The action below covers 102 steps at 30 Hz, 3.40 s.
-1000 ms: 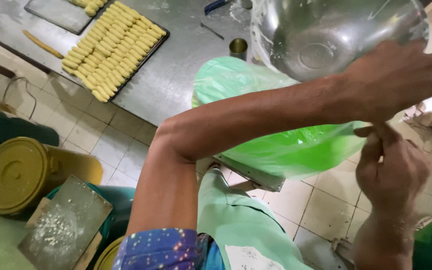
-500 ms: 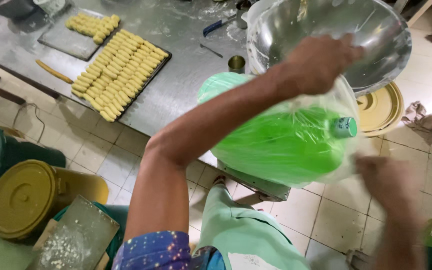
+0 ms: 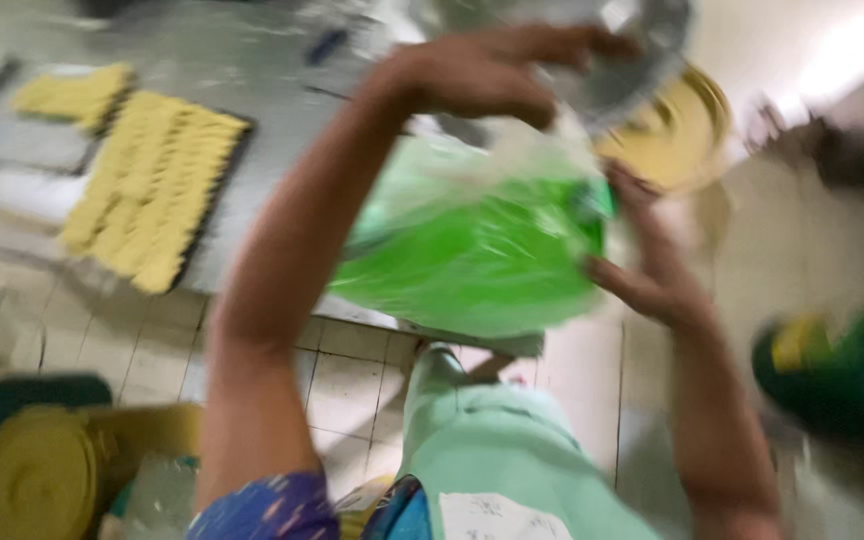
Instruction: The person takes pieces of yellow dough, rolls them by hand on the metal table into elongated logs and rounds, and arranges the shaped dough pieces onto trays alongside rows of already shaped dough. They briefly handle a green plastic bag and pour liquid from a plastic jug into a bag before returning to shaping dough.
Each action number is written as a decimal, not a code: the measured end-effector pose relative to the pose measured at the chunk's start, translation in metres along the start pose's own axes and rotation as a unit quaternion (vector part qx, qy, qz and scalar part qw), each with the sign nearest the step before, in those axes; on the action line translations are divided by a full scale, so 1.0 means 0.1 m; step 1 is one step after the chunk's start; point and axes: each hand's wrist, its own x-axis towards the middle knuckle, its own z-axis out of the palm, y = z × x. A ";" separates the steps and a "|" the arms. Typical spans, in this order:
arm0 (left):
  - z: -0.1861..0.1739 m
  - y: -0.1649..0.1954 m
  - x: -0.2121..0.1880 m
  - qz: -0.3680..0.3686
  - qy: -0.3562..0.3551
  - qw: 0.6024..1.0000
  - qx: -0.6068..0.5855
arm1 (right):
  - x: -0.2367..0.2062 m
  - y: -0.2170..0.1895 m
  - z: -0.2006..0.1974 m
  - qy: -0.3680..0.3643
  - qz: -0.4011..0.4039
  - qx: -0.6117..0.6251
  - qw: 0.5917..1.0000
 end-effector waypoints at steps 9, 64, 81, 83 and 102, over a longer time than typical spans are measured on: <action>0.84 0.56 -0.24 -0.032 -0.017 0.960 0.279 | -0.87 1.10 0.61 -0.014 0.260 0.301 0.917; -0.16 -5.21 -8.28 -0.330 0.569 0.742 -0.125 | 2.65 -0.01 8.15 -0.135 0.322 0.079 0.934; -0.93 -6.98 -8.12 -0.426 0.168 0.771 -0.443 | 2.63 -0.55 8.78 0.260 0.666 0.099 0.692; -0.90 -6.93 -8.05 -0.412 0.148 0.765 -0.473 | 2.74 -0.53 8.77 0.253 0.666 0.013 0.701; -2.24 -7.87 -11.07 -0.164 0.168 0.952 0.197 | 4.43 -1.31 11.20 -0.054 0.234 -0.093 0.966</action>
